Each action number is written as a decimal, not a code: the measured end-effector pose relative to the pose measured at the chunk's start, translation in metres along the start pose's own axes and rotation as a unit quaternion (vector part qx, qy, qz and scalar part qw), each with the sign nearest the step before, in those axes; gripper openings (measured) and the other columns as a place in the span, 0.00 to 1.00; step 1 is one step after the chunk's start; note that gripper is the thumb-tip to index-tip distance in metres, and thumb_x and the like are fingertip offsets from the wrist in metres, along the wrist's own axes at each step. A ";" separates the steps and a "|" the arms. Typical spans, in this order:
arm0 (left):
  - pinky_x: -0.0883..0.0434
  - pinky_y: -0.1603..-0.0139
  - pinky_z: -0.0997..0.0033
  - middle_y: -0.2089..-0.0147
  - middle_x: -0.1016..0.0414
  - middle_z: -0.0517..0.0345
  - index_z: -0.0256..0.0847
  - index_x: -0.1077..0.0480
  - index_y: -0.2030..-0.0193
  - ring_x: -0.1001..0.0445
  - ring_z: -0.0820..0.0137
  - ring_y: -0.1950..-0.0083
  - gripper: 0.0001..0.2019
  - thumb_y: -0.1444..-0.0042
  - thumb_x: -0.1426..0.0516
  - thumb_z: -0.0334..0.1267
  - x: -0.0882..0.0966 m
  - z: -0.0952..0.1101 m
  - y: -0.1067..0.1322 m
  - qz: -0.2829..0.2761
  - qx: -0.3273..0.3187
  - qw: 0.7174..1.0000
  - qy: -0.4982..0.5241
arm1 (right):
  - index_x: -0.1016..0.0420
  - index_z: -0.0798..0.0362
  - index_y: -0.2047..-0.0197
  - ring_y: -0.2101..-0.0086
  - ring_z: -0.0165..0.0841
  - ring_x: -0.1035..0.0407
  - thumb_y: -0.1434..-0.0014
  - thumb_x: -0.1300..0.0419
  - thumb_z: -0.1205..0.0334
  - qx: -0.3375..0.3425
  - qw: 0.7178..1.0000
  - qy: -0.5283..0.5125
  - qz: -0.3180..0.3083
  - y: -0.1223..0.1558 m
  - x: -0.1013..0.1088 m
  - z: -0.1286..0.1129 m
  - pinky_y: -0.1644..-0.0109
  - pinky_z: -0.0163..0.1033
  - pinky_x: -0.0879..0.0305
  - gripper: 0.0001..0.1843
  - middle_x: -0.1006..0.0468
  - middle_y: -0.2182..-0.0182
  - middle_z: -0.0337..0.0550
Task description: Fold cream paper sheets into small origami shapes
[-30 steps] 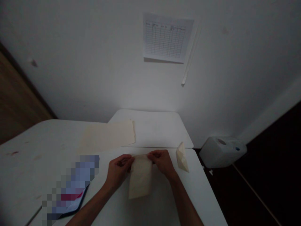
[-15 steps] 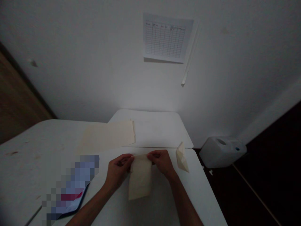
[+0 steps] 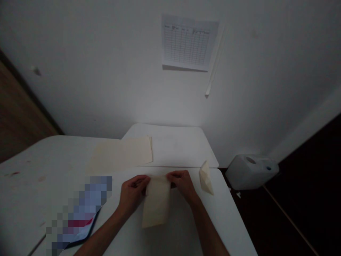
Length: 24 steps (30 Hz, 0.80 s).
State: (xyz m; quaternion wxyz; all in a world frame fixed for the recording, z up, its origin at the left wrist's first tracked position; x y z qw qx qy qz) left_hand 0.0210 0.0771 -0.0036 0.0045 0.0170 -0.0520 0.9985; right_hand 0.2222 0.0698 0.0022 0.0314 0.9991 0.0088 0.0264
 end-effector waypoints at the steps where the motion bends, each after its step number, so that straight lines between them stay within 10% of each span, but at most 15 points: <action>1: 0.35 0.80 0.77 0.79 0.27 0.60 0.37 0.24 0.69 0.33 0.74 0.80 0.15 0.49 0.39 0.50 0.000 -0.001 0.000 -0.001 -0.003 1.000 -0.016 | 0.19 0.58 0.68 0.73 0.34 0.27 0.51 0.36 0.44 0.001 1.000 0.013 0.004 0.000 0.000 0.001 0.67 0.40 0.29 0.22 0.20 0.74 0.45; 11: 0.32 0.64 0.68 0.68 0.22 0.57 0.43 0.22 0.68 0.27 0.66 0.68 0.08 0.49 0.41 0.43 0.004 0.005 -0.010 0.004 -0.033 0.976 -0.216 | 0.18 0.51 0.70 0.71 0.36 0.28 0.49 0.37 0.56 0.065 0.966 0.232 0.098 0.002 0.008 -0.004 0.64 0.39 0.36 0.10 0.19 0.72 0.43; 17: 0.35 0.62 0.69 0.65 0.25 0.58 0.46 0.24 0.69 0.31 0.62 0.56 0.07 0.44 0.44 0.38 -0.004 0.022 -0.006 -0.036 -0.133 0.885 -0.445 | 0.19 0.47 0.70 0.69 0.33 0.28 0.48 0.38 0.58 0.098 0.923 0.353 0.117 0.008 0.003 -0.009 0.62 0.36 0.38 0.06 0.20 0.69 0.39; 24: 0.35 0.56 0.66 0.68 0.27 0.55 0.42 0.25 0.69 0.32 0.63 0.59 0.09 0.42 0.45 0.36 -0.009 0.019 -0.006 -0.054 -0.173 0.869 -0.461 | 0.20 0.47 0.66 0.67 0.31 0.27 0.43 0.39 0.59 0.157 0.889 0.413 0.116 0.010 -0.002 -0.012 0.62 0.34 0.36 0.06 0.21 0.66 0.39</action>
Point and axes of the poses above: each hand's wrist, its own y-axis away from the middle knuckle, its own x-axis out of the back of the hand, z = x × y, the point moved 6 cm from there along -y, towards the middle knuckle
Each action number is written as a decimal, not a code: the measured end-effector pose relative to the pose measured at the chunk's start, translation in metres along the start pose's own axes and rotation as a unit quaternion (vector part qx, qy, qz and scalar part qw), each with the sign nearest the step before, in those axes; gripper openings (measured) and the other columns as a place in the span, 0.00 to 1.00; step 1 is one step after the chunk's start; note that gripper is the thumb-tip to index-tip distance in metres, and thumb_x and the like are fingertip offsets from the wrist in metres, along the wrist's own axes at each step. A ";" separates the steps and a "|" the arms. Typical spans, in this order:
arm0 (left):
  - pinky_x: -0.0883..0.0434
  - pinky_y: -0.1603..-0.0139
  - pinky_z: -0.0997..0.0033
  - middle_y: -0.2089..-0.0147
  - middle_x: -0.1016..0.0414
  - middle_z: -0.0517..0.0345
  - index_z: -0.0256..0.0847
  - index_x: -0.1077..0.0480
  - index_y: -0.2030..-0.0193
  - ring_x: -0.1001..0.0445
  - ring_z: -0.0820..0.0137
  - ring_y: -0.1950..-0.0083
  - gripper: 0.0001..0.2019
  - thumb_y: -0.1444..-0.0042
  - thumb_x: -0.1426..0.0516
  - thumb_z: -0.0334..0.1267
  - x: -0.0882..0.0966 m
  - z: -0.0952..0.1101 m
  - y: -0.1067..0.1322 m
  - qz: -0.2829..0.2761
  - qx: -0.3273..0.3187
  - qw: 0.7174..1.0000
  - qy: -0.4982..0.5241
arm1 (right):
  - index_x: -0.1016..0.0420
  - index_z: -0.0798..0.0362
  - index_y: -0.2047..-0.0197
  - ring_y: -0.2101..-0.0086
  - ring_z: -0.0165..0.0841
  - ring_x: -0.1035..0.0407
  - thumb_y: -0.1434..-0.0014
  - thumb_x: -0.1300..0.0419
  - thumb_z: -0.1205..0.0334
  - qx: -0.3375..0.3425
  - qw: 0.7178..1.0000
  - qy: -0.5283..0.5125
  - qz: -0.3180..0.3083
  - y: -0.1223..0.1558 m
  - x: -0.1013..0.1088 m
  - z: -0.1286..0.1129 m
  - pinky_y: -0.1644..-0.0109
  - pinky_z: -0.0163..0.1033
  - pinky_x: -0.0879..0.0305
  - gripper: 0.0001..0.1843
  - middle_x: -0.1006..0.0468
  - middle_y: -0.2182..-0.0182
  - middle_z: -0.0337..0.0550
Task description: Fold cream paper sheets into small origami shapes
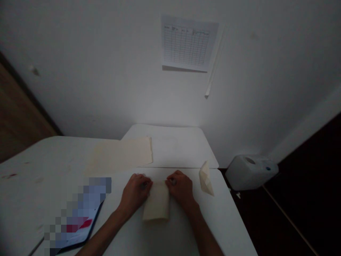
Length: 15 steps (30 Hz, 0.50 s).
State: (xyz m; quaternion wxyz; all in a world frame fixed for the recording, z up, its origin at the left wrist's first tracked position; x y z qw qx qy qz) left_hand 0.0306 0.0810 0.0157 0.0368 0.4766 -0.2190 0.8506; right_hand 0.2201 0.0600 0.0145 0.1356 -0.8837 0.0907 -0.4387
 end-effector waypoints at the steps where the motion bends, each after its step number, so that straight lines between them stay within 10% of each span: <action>1: 0.35 0.57 0.66 0.68 0.27 0.55 0.42 0.25 0.69 0.32 0.63 0.59 0.08 0.42 0.45 0.36 0.000 0.000 0.000 0.002 0.002 1.000 0.000 | 0.20 0.47 0.65 0.67 0.31 0.27 0.43 0.40 0.60 0.013 1.000 -0.004 0.000 0.000 -0.001 0.000 0.61 0.34 0.36 0.06 0.21 0.65 0.39; 8: 0.35 0.57 0.66 0.68 0.27 0.55 0.42 0.25 0.69 0.31 0.62 0.59 0.08 0.43 0.45 0.36 -0.001 0.000 0.000 0.004 0.005 1.000 -0.003 | 0.21 0.45 0.53 0.58 0.31 0.26 0.44 0.46 0.76 0.168 0.982 0.002 -0.091 0.006 -0.017 -0.017 0.51 0.34 0.35 0.22 0.19 0.56 0.37; 15: 0.35 0.56 0.65 0.66 0.27 0.56 0.41 0.25 0.63 0.31 0.62 0.59 0.05 0.43 0.44 0.34 0.001 0.002 0.001 0.013 -0.006 1.000 0.002 | 0.24 0.40 0.48 0.56 0.34 0.25 0.45 0.47 0.77 0.150 0.976 0.048 -0.151 0.010 -0.021 -0.023 0.50 0.35 0.34 0.28 0.21 0.52 0.35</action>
Point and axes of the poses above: each hand's wrist, its own y-axis away from the middle knuckle, its own x-axis out of the back of the hand, z = x × y, the point moved 6 cm from there along -y, towards the middle knuckle
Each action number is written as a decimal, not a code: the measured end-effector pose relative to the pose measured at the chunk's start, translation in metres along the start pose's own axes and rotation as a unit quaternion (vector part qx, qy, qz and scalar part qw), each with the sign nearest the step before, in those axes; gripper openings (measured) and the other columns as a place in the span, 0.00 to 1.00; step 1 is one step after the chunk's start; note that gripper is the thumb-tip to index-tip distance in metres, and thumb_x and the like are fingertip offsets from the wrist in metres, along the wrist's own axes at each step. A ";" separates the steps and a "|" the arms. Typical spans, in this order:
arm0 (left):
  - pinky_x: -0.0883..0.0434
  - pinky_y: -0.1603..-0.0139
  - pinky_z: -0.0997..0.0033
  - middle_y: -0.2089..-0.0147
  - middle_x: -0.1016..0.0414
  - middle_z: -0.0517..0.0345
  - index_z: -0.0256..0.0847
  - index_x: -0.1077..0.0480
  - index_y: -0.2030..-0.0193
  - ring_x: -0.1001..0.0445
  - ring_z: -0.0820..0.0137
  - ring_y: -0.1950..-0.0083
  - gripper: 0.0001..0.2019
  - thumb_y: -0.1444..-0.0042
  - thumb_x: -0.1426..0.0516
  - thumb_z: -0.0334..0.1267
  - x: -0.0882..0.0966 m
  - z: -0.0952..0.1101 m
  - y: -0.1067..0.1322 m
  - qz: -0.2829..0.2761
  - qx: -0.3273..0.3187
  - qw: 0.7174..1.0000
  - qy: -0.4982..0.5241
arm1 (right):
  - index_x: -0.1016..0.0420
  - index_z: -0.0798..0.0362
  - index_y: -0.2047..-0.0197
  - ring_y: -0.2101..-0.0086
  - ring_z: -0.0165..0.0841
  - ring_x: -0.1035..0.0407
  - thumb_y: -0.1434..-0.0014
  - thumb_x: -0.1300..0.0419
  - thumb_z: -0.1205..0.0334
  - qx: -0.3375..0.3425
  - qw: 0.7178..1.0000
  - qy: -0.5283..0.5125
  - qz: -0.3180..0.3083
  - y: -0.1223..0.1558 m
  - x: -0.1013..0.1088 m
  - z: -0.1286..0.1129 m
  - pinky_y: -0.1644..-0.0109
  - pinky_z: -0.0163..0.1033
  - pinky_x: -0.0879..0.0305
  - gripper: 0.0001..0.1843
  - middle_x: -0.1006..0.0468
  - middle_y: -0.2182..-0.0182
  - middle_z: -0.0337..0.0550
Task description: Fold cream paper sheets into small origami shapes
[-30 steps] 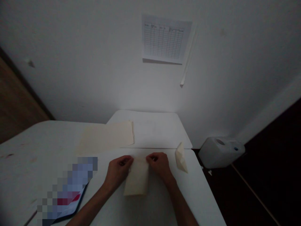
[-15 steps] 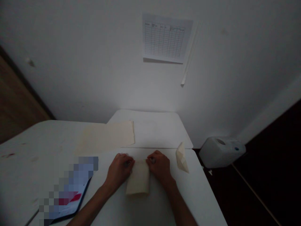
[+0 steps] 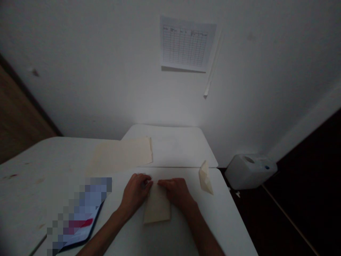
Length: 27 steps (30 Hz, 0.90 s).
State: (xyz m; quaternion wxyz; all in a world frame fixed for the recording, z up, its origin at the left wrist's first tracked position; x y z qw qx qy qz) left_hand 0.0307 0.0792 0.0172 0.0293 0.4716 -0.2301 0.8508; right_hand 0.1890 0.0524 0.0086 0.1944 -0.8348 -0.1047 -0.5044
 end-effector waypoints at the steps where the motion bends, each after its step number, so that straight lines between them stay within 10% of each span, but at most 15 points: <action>1: 0.35 0.56 0.65 0.65 0.27 0.55 0.41 0.25 0.61 0.32 0.63 0.58 0.06 0.42 0.44 0.33 0.000 0.001 0.000 0.002 -0.009 1.000 -0.001 | 0.24 0.40 0.48 0.55 0.34 0.25 0.45 0.47 0.76 -0.007 1.000 -0.003 0.001 0.000 0.001 0.000 0.49 0.36 0.34 0.27 0.21 0.51 0.35; 9: 0.36 0.58 0.65 0.63 0.30 0.53 0.44 0.23 0.59 0.34 0.63 0.58 0.13 0.42 0.46 0.26 -0.007 0.014 0.003 -0.052 -0.110 0.992 -0.046 | 0.25 0.39 0.47 0.55 0.35 0.25 0.43 0.47 0.75 -0.019 1.000 0.000 -0.001 0.000 0.002 0.000 0.49 0.36 0.35 0.26 0.21 0.52 0.34; 27: 0.36 0.59 0.64 0.66 0.31 0.53 0.46 0.21 0.60 0.34 0.62 0.60 0.10 0.40 0.45 0.36 0.007 0.010 0.005 -0.034 -0.096 0.991 -0.085 | 0.25 0.44 0.57 0.64 0.35 0.23 0.35 0.46 0.57 -0.131 0.987 0.043 0.085 0.007 0.010 0.017 0.61 0.33 0.38 0.09 0.17 0.65 0.38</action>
Point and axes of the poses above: each hand's wrist, its own y-axis away from the middle knuckle, its own x-axis out of the back of the hand, z = x × y, the point moved 6 cm from there along -y, towards the middle knuckle
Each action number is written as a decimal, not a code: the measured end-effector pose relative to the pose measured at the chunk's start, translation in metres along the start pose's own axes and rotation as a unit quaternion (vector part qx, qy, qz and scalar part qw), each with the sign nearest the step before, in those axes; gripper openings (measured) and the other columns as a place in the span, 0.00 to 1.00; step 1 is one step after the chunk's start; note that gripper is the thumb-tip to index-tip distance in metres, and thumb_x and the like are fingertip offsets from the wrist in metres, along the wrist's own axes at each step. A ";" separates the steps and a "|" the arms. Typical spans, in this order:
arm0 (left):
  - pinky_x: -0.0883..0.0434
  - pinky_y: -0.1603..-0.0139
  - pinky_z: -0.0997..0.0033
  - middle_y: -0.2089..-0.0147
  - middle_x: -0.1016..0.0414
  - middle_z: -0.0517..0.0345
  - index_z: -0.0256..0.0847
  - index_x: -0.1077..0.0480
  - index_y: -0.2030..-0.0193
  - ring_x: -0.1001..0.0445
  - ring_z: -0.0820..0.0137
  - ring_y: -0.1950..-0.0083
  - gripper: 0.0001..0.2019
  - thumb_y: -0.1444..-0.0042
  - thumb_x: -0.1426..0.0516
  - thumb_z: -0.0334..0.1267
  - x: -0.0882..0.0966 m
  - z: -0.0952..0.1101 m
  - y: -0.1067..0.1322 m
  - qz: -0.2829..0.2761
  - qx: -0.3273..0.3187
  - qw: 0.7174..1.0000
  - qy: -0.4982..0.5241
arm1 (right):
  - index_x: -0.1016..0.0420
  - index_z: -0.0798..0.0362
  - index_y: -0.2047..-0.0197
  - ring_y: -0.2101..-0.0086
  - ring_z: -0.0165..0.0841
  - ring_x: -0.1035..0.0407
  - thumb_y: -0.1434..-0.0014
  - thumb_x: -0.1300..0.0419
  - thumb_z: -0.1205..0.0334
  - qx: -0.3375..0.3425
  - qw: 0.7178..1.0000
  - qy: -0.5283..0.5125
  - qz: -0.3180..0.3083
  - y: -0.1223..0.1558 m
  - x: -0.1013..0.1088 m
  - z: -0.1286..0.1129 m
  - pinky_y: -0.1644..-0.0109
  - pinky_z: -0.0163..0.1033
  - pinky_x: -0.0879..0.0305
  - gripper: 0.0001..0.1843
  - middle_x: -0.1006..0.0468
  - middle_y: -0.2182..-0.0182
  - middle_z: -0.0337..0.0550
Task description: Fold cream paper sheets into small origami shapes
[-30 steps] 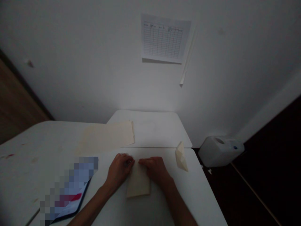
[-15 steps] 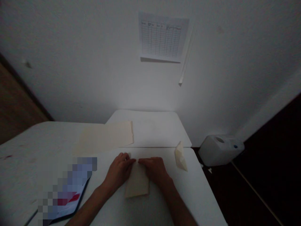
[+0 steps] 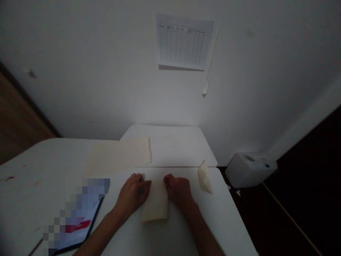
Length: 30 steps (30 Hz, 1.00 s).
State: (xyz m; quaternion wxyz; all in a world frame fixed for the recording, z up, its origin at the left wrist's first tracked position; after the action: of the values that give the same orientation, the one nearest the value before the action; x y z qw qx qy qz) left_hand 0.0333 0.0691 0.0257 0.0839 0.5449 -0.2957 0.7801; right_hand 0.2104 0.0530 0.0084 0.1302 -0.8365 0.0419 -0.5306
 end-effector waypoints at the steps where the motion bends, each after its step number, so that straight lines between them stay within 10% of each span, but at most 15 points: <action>1: 0.36 0.59 0.64 0.66 0.31 0.53 0.47 0.21 0.60 0.34 0.62 0.60 0.10 0.40 0.45 0.36 0.000 0.000 0.000 0.001 0.003 1.000 0.001 | 0.25 0.44 0.58 0.64 0.35 0.23 0.35 0.46 0.56 -0.005 1.000 -0.007 0.002 0.000 0.001 0.002 0.60 0.33 0.38 0.09 0.17 0.65 0.38; 30: 0.37 0.60 0.65 0.67 0.32 0.54 0.47 0.20 0.62 0.34 0.63 0.60 0.10 0.41 0.45 0.36 -0.004 -0.005 0.000 0.009 0.010 1.000 0.016 | 0.27 0.47 0.62 0.64 0.36 0.22 0.45 0.35 0.61 -0.024 0.978 -0.206 -0.037 -0.017 0.004 0.025 0.50 0.41 0.35 0.07 0.17 0.69 0.35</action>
State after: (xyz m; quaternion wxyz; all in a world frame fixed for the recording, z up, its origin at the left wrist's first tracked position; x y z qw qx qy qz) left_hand 0.0313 0.0725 0.0212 0.0765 0.5306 -0.2914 0.7923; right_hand 0.2336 0.0733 0.0059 0.0958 -0.9317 -0.0040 -0.3502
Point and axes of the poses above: each hand's wrist, its own y-axis away from the middle knuckle, its own x-axis out of the back of the hand, z = x × y, the point moved 6 cm from there along -y, towards the middle knuckle
